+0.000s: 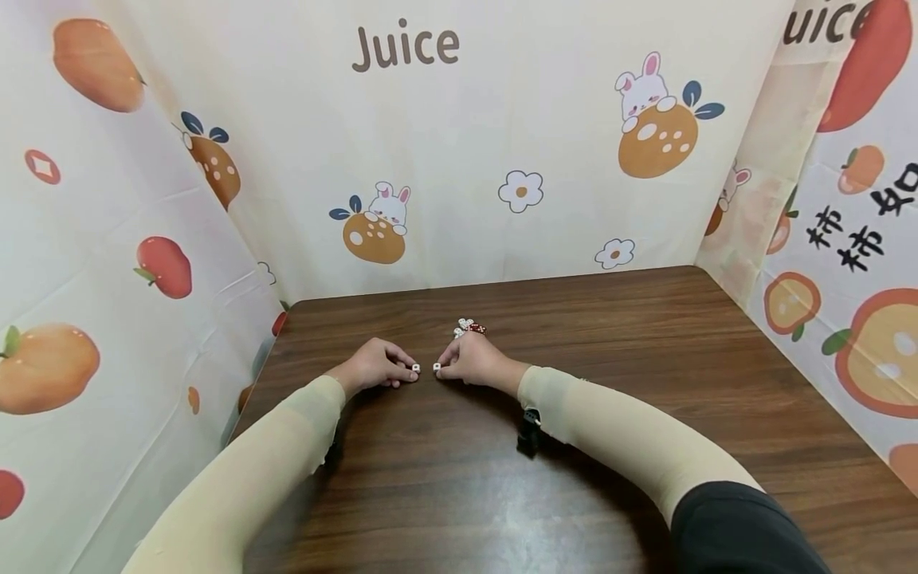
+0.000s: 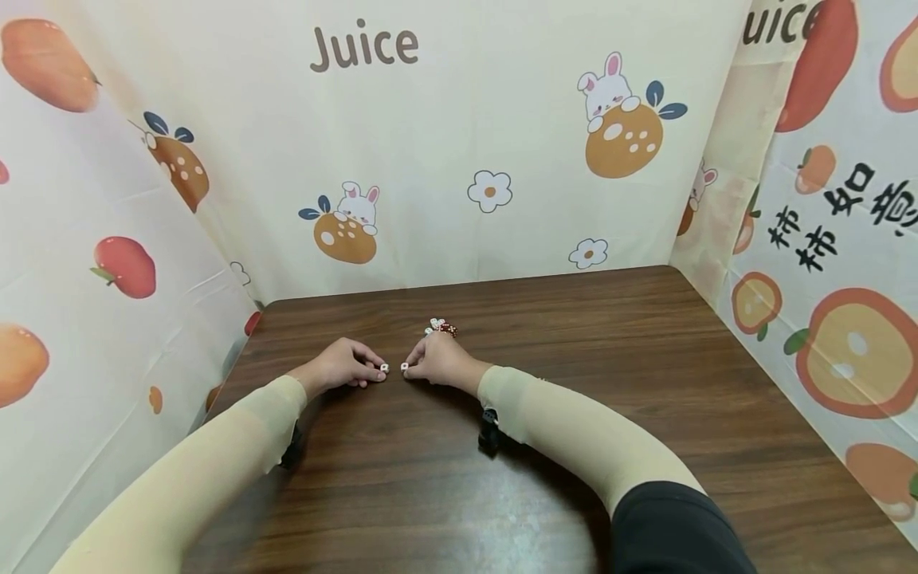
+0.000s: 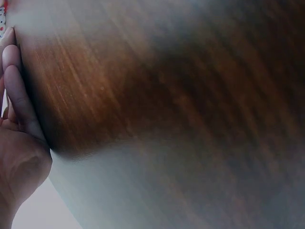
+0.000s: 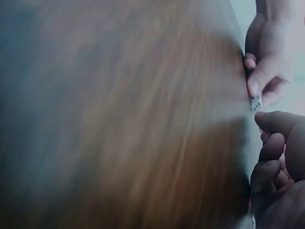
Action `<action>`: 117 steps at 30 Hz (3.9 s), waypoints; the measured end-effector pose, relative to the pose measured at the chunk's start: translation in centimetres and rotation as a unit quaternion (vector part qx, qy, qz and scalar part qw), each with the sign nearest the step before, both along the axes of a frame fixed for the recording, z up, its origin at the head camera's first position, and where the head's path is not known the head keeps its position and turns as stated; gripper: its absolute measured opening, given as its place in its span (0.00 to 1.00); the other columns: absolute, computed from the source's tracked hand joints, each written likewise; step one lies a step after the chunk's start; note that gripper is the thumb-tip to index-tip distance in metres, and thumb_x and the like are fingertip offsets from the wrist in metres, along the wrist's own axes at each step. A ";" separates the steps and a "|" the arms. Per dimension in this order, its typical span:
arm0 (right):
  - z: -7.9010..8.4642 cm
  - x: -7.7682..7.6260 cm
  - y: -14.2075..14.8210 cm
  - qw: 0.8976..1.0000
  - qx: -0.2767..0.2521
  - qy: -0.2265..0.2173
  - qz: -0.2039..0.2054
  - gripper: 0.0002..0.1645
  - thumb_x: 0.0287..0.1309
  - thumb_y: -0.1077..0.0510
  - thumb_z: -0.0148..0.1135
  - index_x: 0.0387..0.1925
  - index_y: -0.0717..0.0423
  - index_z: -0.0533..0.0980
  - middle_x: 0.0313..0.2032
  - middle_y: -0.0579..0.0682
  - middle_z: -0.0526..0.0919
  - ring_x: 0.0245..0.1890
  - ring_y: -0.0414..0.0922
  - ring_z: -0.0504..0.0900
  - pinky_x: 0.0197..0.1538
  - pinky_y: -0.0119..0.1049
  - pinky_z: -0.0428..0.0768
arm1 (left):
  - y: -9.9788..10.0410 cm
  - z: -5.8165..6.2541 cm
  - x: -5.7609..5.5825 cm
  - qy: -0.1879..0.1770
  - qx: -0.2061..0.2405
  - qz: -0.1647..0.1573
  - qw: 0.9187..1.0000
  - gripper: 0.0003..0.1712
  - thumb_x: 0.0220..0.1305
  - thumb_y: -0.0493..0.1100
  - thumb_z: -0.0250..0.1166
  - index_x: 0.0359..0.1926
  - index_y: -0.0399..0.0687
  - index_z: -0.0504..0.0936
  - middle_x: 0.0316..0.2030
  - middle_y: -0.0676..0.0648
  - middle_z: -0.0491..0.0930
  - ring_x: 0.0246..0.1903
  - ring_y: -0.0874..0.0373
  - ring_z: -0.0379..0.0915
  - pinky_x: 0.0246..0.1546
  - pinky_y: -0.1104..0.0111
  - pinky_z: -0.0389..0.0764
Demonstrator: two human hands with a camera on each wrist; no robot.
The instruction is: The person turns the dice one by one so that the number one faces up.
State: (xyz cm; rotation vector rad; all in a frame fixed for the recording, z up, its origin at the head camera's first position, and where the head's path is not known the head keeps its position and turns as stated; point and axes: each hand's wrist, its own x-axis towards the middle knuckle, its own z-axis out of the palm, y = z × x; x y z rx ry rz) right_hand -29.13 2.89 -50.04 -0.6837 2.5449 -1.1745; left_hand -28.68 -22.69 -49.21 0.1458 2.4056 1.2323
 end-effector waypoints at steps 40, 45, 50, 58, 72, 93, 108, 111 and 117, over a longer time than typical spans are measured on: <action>-0.3 -0.5 -2.3 1.000 0.021 0.023 0.003 0.04 0.58 0.53 0.80 0.36 0.45 0.92 0.17 0.41 0.84 0.14 0.35 0.77 0.21 0.28 0.74 | -0.4 0.1 0.2 0.000 0.010 0.000 1.000 0.14 0.57 0.45 0.83 0.44 0.47 0.94 0.32 0.51 0.90 0.25 0.62 0.81 0.28 0.69 0.83; -0.3 -0.5 -2.5 1.000 0.017 0.016 0.001 0.04 0.58 0.54 0.80 0.36 0.46 0.92 0.17 0.42 0.85 0.13 0.35 0.76 0.21 0.28 0.74 | -0.4 0.2 0.2 -0.001 0.008 0.001 1.000 0.14 0.57 0.44 0.83 0.44 0.47 0.93 0.30 0.52 0.89 0.24 0.63 0.81 0.28 0.69 0.83; -0.1 -0.5 -2.5 1.000 0.016 0.009 -0.001 0.06 0.58 0.55 0.80 0.38 0.48 0.92 0.17 0.42 0.84 0.13 0.35 0.76 0.20 0.27 0.73 | -0.5 0.2 0.1 0.002 0.011 0.001 1.000 0.15 0.58 0.44 0.83 0.46 0.46 0.93 0.29 0.52 0.87 0.24 0.62 0.81 0.28 0.69 0.84; 0.3 -0.6 -1.0 1.000 0.005 -0.001 0.015 0.09 0.60 0.53 0.79 0.42 0.50 0.92 0.20 0.46 0.87 0.14 0.37 0.79 0.22 0.30 0.77 | -0.5 -0.2 0.1 -0.004 0.009 0.003 1.000 0.14 0.57 0.45 0.83 0.44 0.47 0.93 0.32 0.50 0.90 0.25 0.62 0.81 0.28 0.69 0.83; 2.3 -3.1 7.9 0.997 0.008 -0.016 -0.072 0.11 0.68 0.53 0.67 0.40 0.53 0.91 0.24 0.55 0.87 0.16 0.39 0.77 0.23 0.33 0.77 | -0.2 0.0 0.6 -0.002 0.007 0.009 1.000 0.13 0.57 0.44 0.83 0.42 0.47 0.94 0.33 0.50 0.89 0.24 0.62 0.81 0.28 0.69 0.83; 0.4 -3.7 6.8 0.997 0.050 -0.012 -0.051 0.13 0.69 0.51 0.66 0.29 0.49 0.89 0.17 0.45 0.82 0.13 0.39 0.76 0.20 0.34 0.77 | -0.1 0.2 0.2 -0.004 0.003 0.006 1.000 0.14 0.56 0.46 0.84 0.42 0.47 0.93 0.31 0.51 0.89 0.24 0.62 0.80 0.28 0.69 0.83; 0.7 -3.5 6.5 0.996 0.072 -0.016 -0.057 0.17 0.69 0.51 0.68 0.24 0.49 0.87 0.17 0.43 0.81 0.14 0.38 0.76 0.23 0.31 0.77 | 0.1 0.4 0.4 -0.004 0.004 0.005 1.000 0.14 0.57 0.45 0.83 0.43 0.46 0.93 0.31 0.51 0.89 0.24 0.62 0.79 0.27 0.69 0.83; 0.6 -3.5 6.4 0.995 0.076 -0.011 -0.059 0.17 0.69 0.51 0.67 0.23 0.49 0.86 0.16 0.43 0.81 0.14 0.37 0.76 0.24 0.31 0.76 | 0.1 0.3 0.3 -0.004 0.003 0.004 1.000 0.14 0.57 0.45 0.83 0.43 0.46 0.93 0.32 0.51 0.89 0.24 0.62 0.79 0.27 0.69 0.83; 0.5 -3.5 6.6 0.995 0.074 -0.018 -0.067 0.17 0.69 0.52 0.66 0.23 0.50 0.85 0.17 0.43 0.81 0.15 0.38 0.77 0.23 0.32 0.77 | 0.0 0.2 0.2 -0.008 0.004 0.002 1.000 0.14 0.56 0.45 0.84 0.42 0.46 0.93 0.32 0.50 0.89 0.24 0.62 0.80 0.28 0.69 0.83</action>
